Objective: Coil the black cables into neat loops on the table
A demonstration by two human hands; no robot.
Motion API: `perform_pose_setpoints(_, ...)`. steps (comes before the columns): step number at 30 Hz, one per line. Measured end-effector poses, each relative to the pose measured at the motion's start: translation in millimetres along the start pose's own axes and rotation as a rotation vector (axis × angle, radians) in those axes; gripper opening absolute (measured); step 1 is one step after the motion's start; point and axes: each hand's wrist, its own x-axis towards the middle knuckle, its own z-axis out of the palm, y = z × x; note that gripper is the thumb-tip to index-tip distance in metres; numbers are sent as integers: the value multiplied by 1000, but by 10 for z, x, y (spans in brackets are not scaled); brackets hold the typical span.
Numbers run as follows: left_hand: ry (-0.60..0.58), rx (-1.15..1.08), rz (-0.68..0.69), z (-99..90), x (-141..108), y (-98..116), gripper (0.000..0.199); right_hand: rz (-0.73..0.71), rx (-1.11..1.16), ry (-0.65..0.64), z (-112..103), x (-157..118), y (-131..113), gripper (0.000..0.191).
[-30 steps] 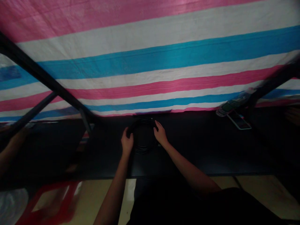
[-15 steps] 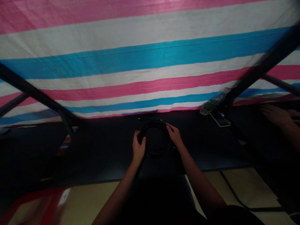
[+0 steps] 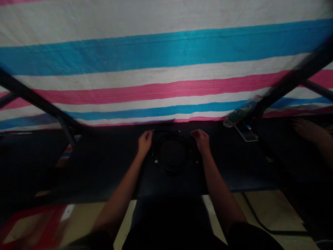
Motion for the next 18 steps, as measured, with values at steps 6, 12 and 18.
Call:
perform_pose_setpoints(6,-121,170,179,198,391,-58,22,-6,-80,-136,294,380,12,25)
perform_pose_setpoints(12,-223,178,138,166,354,-99,29,-36,-129,-195,418,481,61,26)
perform_pose_setpoints(18,-227,147,119,179,354,-79,30,-93,-287,-234,353,463,60,24)
